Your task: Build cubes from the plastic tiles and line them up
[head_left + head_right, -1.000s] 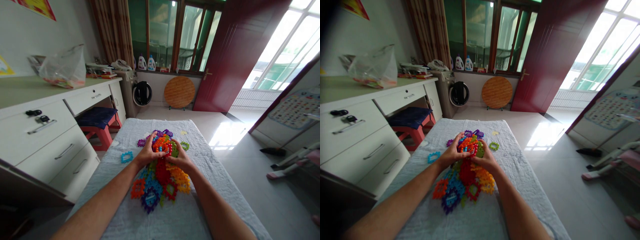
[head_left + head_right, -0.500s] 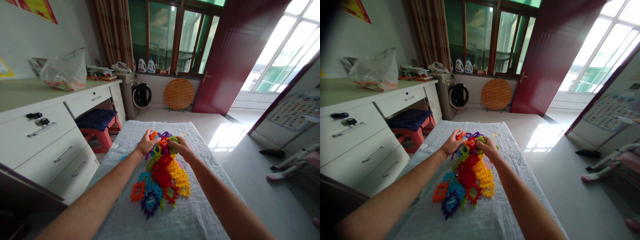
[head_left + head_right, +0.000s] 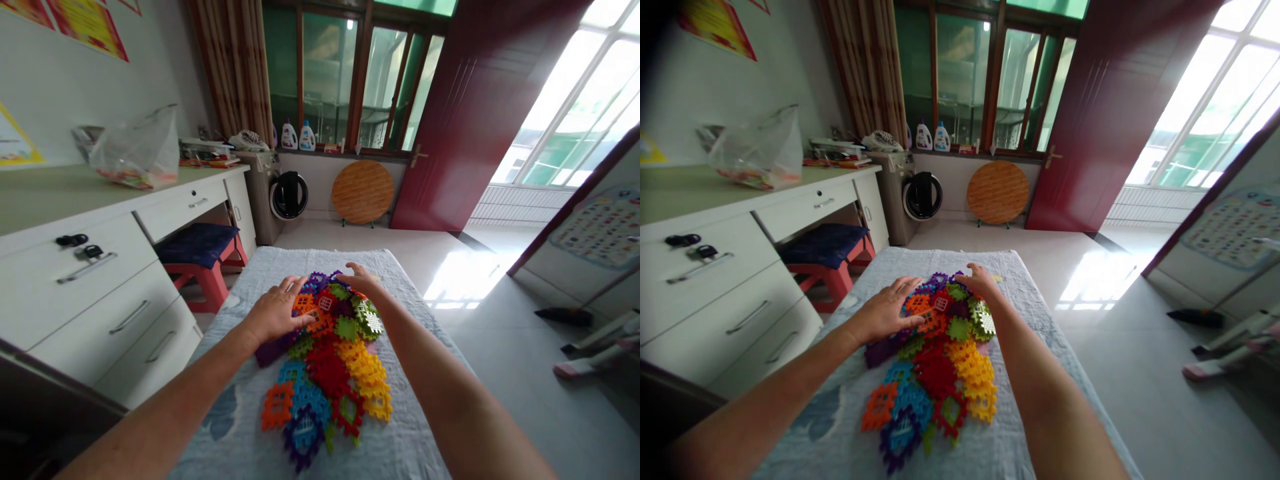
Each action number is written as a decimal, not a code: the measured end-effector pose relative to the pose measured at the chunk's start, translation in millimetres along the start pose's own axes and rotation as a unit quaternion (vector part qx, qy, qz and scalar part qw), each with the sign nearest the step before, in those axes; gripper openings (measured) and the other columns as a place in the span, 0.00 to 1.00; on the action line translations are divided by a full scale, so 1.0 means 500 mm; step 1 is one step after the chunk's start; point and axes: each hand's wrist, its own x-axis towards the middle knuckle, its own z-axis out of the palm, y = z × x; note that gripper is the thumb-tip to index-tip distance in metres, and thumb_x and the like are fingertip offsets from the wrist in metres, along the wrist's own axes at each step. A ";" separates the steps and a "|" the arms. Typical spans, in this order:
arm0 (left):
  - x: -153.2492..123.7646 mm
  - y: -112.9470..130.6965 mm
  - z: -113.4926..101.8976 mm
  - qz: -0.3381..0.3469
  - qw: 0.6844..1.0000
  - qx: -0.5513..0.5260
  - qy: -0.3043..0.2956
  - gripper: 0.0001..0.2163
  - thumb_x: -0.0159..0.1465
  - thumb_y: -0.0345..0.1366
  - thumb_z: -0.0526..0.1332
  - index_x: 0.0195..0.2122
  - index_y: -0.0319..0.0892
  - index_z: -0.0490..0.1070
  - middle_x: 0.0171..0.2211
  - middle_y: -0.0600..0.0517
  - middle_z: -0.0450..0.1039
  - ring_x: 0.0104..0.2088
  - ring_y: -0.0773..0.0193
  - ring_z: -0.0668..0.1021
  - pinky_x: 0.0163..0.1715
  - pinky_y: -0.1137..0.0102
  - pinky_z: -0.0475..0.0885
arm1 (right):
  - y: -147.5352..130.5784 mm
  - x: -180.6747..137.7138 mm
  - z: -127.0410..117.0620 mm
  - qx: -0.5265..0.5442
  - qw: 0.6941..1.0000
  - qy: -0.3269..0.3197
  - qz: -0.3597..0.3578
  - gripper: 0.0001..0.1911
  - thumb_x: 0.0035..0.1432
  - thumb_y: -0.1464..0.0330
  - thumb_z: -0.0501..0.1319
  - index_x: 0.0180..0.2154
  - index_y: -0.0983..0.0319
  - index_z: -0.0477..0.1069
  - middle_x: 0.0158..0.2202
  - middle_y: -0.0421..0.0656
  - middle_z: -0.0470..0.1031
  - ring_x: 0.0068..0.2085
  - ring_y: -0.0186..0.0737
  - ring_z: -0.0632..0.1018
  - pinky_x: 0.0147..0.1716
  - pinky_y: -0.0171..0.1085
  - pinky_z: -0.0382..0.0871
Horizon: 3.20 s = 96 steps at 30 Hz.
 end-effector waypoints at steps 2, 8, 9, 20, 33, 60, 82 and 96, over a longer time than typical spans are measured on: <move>-0.005 -0.016 0.007 -0.052 0.997 0.048 0.014 0.46 0.42 0.60 0.68 0.62 0.49 0.59 0.63 0.41 0.55 0.59 0.35 0.62 0.59 0.49 0.54 | -0.001 0.015 0.014 -0.006 0.999 -0.034 0.000 0.37 0.51 0.50 0.61 0.59 0.61 0.63 0.58 0.53 0.66 0.58 0.51 0.67 0.53 0.45 0.62; -0.008 -0.055 0.068 -0.119 0.992 -0.020 -0.050 0.54 0.37 0.63 0.68 0.64 0.44 0.54 0.63 0.35 0.55 0.61 0.34 0.60 0.58 0.48 0.56 | -0.022 0.012 0.033 -0.002 0.992 -0.111 -0.059 0.32 0.53 0.48 0.60 0.53 0.61 0.69 0.56 0.51 0.69 0.56 0.52 0.70 0.54 0.46 0.63; -0.006 -0.052 0.078 -0.105 0.993 -0.035 -0.048 0.55 0.37 0.62 0.69 0.64 0.43 0.53 0.62 0.35 0.55 0.62 0.34 0.60 0.59 0.48 0.56 | -0.026 0.006 0.032 0.003 0.991 -0.116 -0.070 0.30 0.53 0.49 0.60 0.51 0.60 0.71 0.55 0.50 0.71 0.54 0.52 0.72 0.53 0.46 0.64; 0.017 0.024 0.106 0.002 0.980 -0.197 0.021 0.57 0.37 0.52 0.74 0.65 0.38 0.48 0.61 0.36 0.54 0.63 0.40 0.57 0.63 0.50 0.52 | -0.041 -0.084 -0.001 0.195 0.964 -0.166 -0.068 0.28 0.48 0.63 0.65 0.53 0.58 0.70 0.51 0.44 0.75 0.48 0.48 0.76 0.45 0.42 0.72; 0.004 0.038 0.041 -0.033 0.942 -0.331 0.048 0.44 0.47 0.45 0.72 0.62 0.42 0.53 0.56 0.43 0.67 0.55 0.50 0.72 0.55 0.59 0.66 | -0.060 -0.186 -0.046 0.297 0.942 -0.109 -0.108 0.19 0.51 0.63 0.62 0.46 0.60 0.72 0.35 0.40 0.77 0.31 0.35 0.74 0.31 0.34 0.70; 0.177 0.001 0.055 -0.066 0.981 -0.160 -0.089 0.22 0.64 0.50 0.51 0.48 0.39 0.71 0.45 0.45 0.75 0.47 0.55 0.75 0.48 0.62 0.69 | 0.107 -0.298 -0.032 0.066 0.988 0.082 -0.114 0.19 0.59 0.57 0.57 0.48 0.58 0.71 0.53 0.49 0.69 0.56 0.49 0.69 0.57 0.50 0.61; 0.189 -0.018 0.080 -0.088 0.979 -0.167 -0.080 0.10 0.41 0.32 0.65 0.27 0.40 0.70 0.24 0.56 0.68 0.23 0.67 0.69 0.25 0.72 0.64 | 0.116 -0.295 -0.017 0.063 0.986 0.027 -0.152 0.19 0.62 0.55 0.54 0.45 0.60 0.72 0.47 0.47 0.74 0.50 0.46 0.72 0.52 0.46 0.64; 0.043 0.126 0.011 -0.071 0.931 -0.357 -0.035 0.11 0.52 0.40 0.64 0.33 0.42 0.66 0.26 0.55 0.67 0.23 0.69 0.69 0.26 0.72 0.66 | 0.073 -0.315 -0.028 0.029 0.978 0.055 -0.198 0.20 0.62 0.54 0.54 0.50 0.58 0.70 0.53 0.47 0.70 0.57 0.48 0.67 0.58 0.49 0.57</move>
